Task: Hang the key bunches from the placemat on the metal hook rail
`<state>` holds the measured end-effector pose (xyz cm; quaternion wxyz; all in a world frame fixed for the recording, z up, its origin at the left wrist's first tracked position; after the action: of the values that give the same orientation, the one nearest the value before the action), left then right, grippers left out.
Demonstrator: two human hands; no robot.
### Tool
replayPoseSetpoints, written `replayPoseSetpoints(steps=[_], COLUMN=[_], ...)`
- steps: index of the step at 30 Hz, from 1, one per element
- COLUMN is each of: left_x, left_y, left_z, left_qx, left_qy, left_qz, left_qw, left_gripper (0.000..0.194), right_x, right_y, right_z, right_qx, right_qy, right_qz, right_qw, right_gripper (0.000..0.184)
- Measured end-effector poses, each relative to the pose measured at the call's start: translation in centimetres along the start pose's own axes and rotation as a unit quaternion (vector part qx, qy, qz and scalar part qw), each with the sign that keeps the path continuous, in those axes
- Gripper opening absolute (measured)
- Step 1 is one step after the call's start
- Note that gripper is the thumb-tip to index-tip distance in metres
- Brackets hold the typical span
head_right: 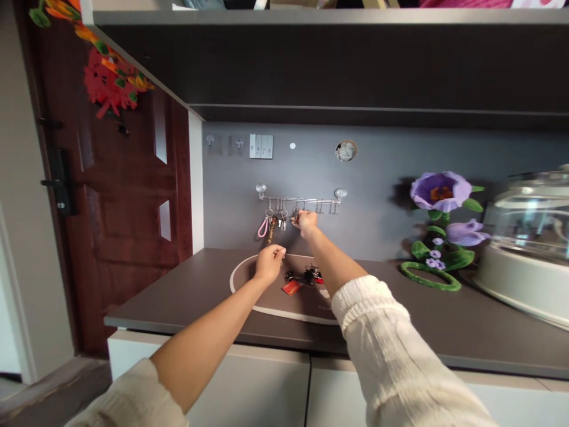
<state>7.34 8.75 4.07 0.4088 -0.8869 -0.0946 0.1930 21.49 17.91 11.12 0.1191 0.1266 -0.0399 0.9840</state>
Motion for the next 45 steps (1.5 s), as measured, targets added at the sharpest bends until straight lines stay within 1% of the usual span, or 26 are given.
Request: replayPoseSetpoints(steps=[5,16,23,28,33,38,41,45], left_x=[0.0,0.0,0.2,0.3,0.0,-0.2,-0.3,-0.4], left_y=[0.0,0.0,0.1,0.1,0.1,0.1,0.1,0.2], left_z=[-0.1,-0.2,-0.1,0.2,-0.3,-0.2,0.0,0.1], left_qx=[0.001,0.002,0.009,0.001,0.012,0.008,-0.001,-0.01], left_qy=[-0.022,-0.028,-0.023,-0.021,-0.005,0.021,0.046,0.069], left_qz=[0.003,0.01,0.015,0.017,0.019,0.016,0.016,0.019], left_qw=[1.0,1.0,1.0,1.0,1.0,1.0,0.999,0.997], left_gripper=[0.018,0.019,0.02,0.018,0.017,0.016,0.016,0.015], right_x=[0.1,-0.5,-0.8,-0.7,-1.1,-1.3,-1.2,-1.4], right_y=[0.0,-0.3,-0.5,-0.6,-0.4,1.4,3.3,6.2], right_z=[-0.1,-1.0,-1.3,-1.3,-1.3,-0.8,-0.6,-0.6], right_qx=[0.007,0.004,0.003,-0.002,-0.013,-0.017,-0.021,-0.049], right_qy=[-0.012,0.019,0.043,0.061,0.083,0.096,0.099,0.108], right_qz=[-0.014,-0.025,-0.018,-0.008,-0.007,0.009,0.034,0.074], right_qw=[1.0,0.999,0.999,0.998,0.996,0.995,0.994,0.99], right_gripper=[0.017,0.016,0.017,0.021,0.023,0.019,0.015,0.008])
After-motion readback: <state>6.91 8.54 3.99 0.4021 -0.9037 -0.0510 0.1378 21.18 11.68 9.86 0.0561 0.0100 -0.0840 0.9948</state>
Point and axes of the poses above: each hand's wrist, its own y-axis away from the middle knuckle, its own x-axis out of the palm, z = x × y, the point moved 10 cm from there along -y, towards the middle knuckle, and after that the axes turned 13 degrees about x, right-handed, at the moved point
